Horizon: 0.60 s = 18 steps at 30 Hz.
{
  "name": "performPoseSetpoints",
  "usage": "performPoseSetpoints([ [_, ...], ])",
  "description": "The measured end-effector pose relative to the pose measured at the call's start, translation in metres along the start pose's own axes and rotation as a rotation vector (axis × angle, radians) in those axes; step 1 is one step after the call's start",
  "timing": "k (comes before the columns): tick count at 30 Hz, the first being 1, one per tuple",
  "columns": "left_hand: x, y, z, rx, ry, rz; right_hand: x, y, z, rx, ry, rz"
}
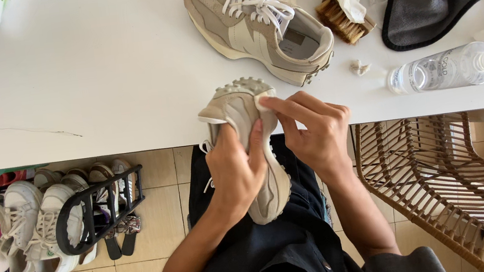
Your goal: The person cleans a pair of beige sneakers using a cotton pad and a liquid solution. They wipe the soles, sides, and upper parts of both shoes, repeatedly applying solution to the pad and rotating the shoes to access different areas.
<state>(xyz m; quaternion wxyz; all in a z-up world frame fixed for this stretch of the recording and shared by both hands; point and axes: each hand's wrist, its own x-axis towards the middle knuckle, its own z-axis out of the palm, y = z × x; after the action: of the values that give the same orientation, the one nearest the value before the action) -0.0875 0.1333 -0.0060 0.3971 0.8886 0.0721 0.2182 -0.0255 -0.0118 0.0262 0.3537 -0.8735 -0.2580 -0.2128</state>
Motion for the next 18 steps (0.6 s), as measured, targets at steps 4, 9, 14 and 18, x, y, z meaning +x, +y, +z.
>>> performPoseSetpoints([
  [4,0.012,0.003,-0.011,-0.088,0.014,-0.067,-0.027,0.021,0.021,0.12,-0.033,-0.002],
  [9,0.026,0.016,-0.02,-0.114,0.011,-0.072,-0.049,0.039,0.036,0.229,0.014,-0.056],
  [14,0.007,-0.015,-0.007,-0.162,0.023,-0.135,-0.054,0.018,0.024,0.256,-0.02,-0.047],
  [18,0.003,-0.015,-0.006,-0.161,0.051,-0.144,-0.061,0.02,0.021,0.167,-0.011,-0.042],
])
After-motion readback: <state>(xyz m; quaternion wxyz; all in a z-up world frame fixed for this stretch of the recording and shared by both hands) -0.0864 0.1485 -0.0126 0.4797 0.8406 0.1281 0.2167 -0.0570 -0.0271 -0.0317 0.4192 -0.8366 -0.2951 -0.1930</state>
